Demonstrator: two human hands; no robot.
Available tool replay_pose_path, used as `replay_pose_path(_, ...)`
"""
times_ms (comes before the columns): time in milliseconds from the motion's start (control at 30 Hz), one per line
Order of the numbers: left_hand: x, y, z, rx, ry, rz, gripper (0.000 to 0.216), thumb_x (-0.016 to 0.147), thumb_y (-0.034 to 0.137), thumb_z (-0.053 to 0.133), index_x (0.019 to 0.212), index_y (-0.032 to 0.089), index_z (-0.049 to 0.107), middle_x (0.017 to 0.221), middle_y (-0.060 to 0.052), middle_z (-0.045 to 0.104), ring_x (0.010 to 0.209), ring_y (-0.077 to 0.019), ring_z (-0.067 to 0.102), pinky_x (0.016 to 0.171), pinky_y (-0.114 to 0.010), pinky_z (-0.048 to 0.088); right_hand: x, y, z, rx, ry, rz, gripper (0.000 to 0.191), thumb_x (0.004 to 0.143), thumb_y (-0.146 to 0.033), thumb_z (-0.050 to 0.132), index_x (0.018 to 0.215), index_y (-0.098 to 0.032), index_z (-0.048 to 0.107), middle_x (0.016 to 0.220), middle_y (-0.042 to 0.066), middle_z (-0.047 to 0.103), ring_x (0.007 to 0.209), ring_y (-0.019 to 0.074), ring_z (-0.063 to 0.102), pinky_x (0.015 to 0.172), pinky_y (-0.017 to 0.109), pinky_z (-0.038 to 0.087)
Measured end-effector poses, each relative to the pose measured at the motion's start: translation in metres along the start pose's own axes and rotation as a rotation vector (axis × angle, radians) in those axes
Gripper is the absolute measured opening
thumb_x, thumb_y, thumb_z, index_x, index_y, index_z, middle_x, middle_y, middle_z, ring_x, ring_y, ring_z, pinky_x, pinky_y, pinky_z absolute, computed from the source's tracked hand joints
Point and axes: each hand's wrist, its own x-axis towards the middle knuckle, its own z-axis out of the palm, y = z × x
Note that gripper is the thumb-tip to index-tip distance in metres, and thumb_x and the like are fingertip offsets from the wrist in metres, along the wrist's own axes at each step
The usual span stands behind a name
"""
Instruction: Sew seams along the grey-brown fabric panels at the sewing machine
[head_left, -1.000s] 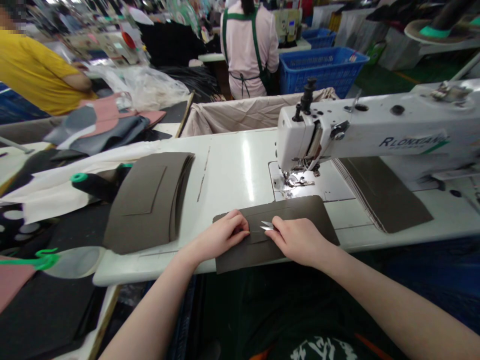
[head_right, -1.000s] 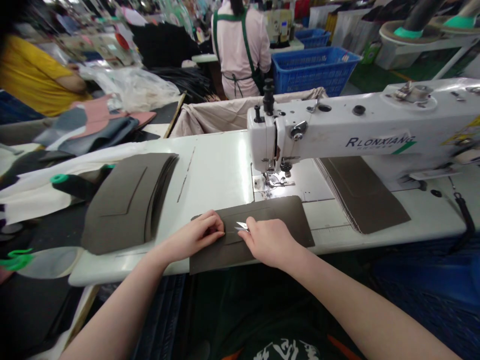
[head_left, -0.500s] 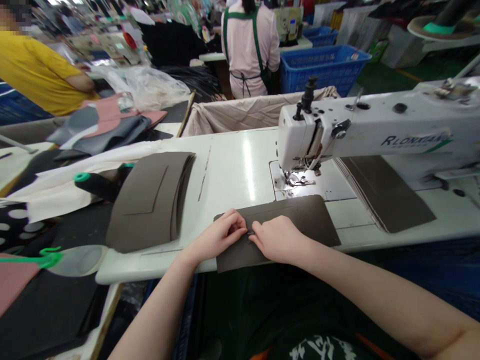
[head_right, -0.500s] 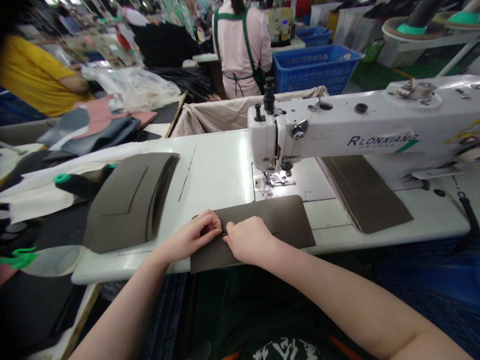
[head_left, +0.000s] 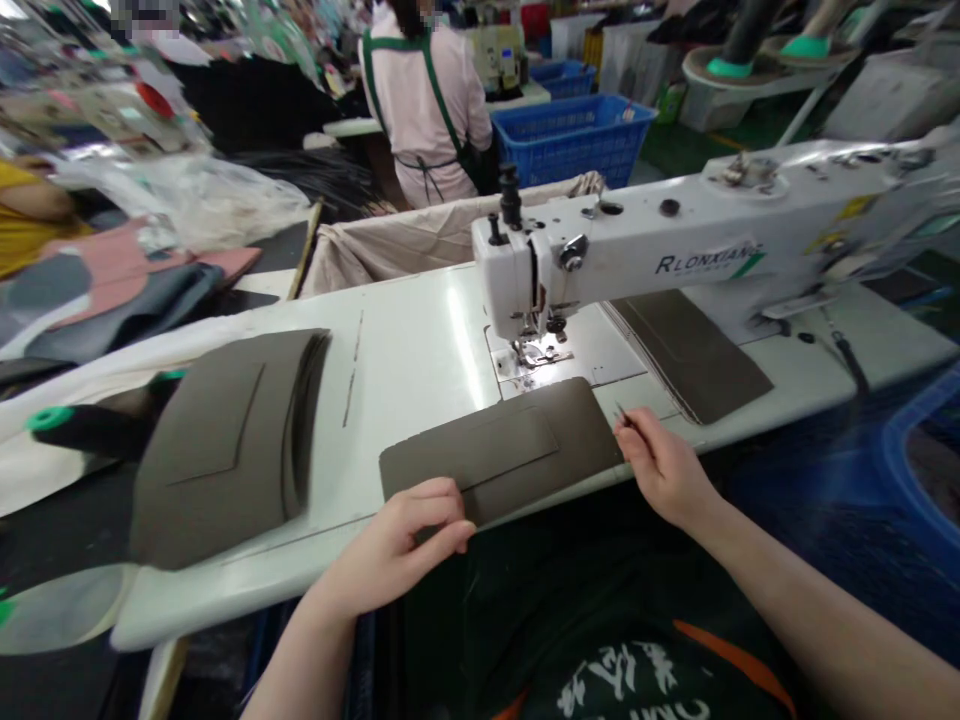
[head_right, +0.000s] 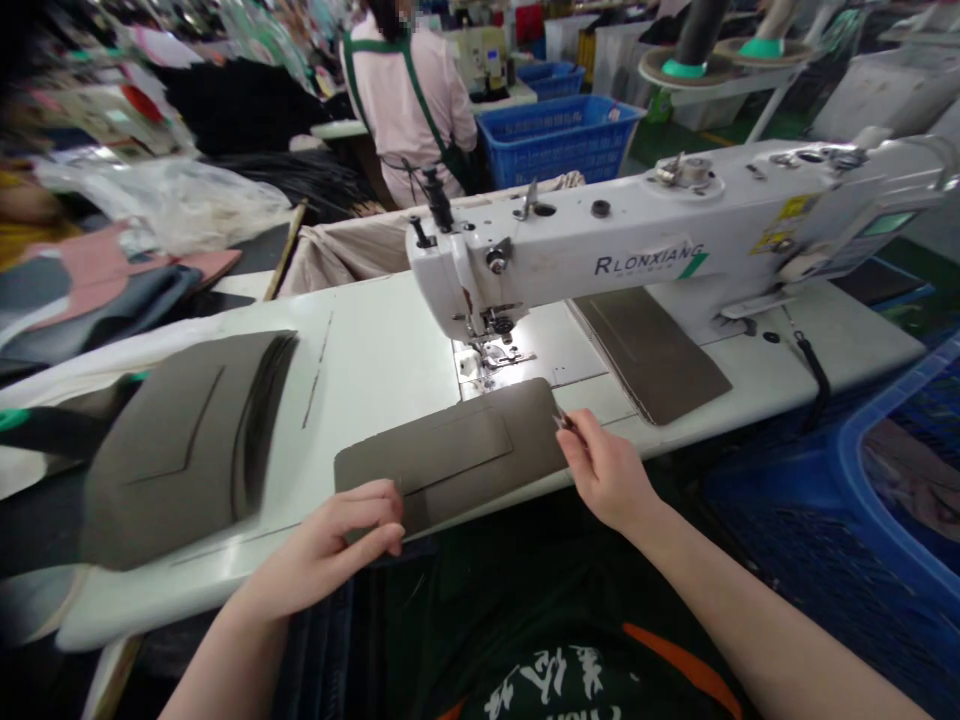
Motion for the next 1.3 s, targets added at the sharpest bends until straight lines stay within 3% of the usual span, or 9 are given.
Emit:
replay_pose_path(100,0.025,0.019,0.034,0.077,0.107,0.028,0.017,0.097,0.027,0.042,0.105,0.022,0.057,0.105,-0.006,0.061,0.098,-0.0169,0.057,0.087,-0.031,0.048,-0.039,0.038,-0.001,0.057,0.033,-0.029,0.035,0.101,-0.037,0.026,0.121,-0.018,0.048,0.102,0.008,0.066,0.08,0.018,0.063,0.075,0.029,0.046)
replay_pose_path(233,0.07,0.026,0.079,0.339,0.154,0.165,0.038,0.095,0.024,0.045,0.134,0.026,0.043,0.144,-0.006,0.044,0.135,-0.021,0.037,0.113,-0.044,0.031,-0.066,0.06,0.006,-0.009,-0.11,-0.159,0.041,0.098,-0.037,0.036,0.134,-0.018,0.041,0.132,0.012,0.057,0.094,0.019,0.063,0.085,0.033,0.047)
replay_pose_path(367,0.098,0.018,0.103,0.632,0.197,0.214,0.056,0.092,0.026,0.051,0.145,0.025,0.032,0.152,-0.007,0.035,0.142,-0.0255,0.028,0.117,-0.052,0.021,-0.07,0.067,0.004,-0.009,-0.008,-0.145,0.038,0.098,-0.034,0.036,0.131,-0.016,0.042,0.135,0.014,0.055,0.1,0.0191,0.062,0.089,0.034,0.047)
replay_pose_path(433,0.102,0.015,0.108,0.703,0.226,0.204,0.057,0.093,0.026,0.05,0.146,0.024,0.032,0.151,-0.007,0.036,0.141,-0.026,0.03,0.117,-0.051,0.022,-0.069,0.066,0.003,-0.007,-0.011,-0.168,0.034,0.098,-0.034,0.037,0.125,-0.016,0.046,0.138,0.015,0.052,0.098,0.0188,0.062,0.088,0.034,0.047)
replay_pose_path(533,0.103,0.017,0.11,0.765,0.251,0.177,0.059,0.092,0.027,0.05,0.148,0.026,0.031,0.15,-0.007,0.038,0.14,-0.0263,0.032,0.117,-0.05,0.023,-0.064,0.061,0.004,-0.021,-0.149,-0.245,0.033,0.098,-0.039,0.037,0.119,-0.017,0.05,0.139,0.015,0.05,0.094,0.0185,0.062,0.084,0.032,0.047)
replay_pose_path(667,0.104,0.024,0.112,0.812,0.243,0.164,0.062,0.091,0.027,0.054,0.148,0.031,0.03,0.149,-0.007,0.04,0.138,-0.0279,0.035,0.115,-0.051,0.026,-0.062,0.059,0.008,0.037,-0.23,-0.305,0.034,0.098,-0.041,0.036,0.113,-0.016,0.052,0.096,0.008,0.069,0.081,0.0188,0.063,0.074,0.03,0.044)
replay_pose_path(767,0.106,0.028,0.113,0.842,0.234,0.175,0.06,0.09,0.025,0.055,0.145,0.04,0.034,0.149,-0.006,0.038,0.139,-0.0297,0.033,0.113,-0.054,0.027,-0.064,0.06,0.008,0.04,-0.146,-0.129,0.029,0.098,-0.042,0.038,0.103,-0.018,0.053,0.078,0.002,0.065,0.066,0.0168,0.06,0.064,0.027,0.04)
replay_pose_path(933,0.103,0.029,0.116,0.81,0.235,0.133,0.06,0.093,0.019,0.05,0.146,0.037,0.032,0.14,-0.006,0.05,0.132,-0.0269,0.043,0.111,-0.05,0.031,-0.071,0.061,0.012,0.078,-0.055,0.1,0.018,0.099,-0.036,0.039,0.098,-0.021,0.048,0.077,0.0,0.064,0.067,0.0166,0.062,0.06,0.025,0.037)
replay_pose_path(1300,0.102,0.019,0.126,0.737,0.322,0.135,0.053,0.094,0.019,0.048,0.144,0.033,0.038,0.137,-0.005,0.053,0.13,-0.0253,0.045,0.114,-0.049,0.028,-0.075,0.061,0.042,0.147,-0.106,0.103,0.014,0.098,-0.033,0.039,0.095,-0.021,0.047,0.085,0.003,0.067,0.072,0.0183,0.064,0.063,0.026,0.04)
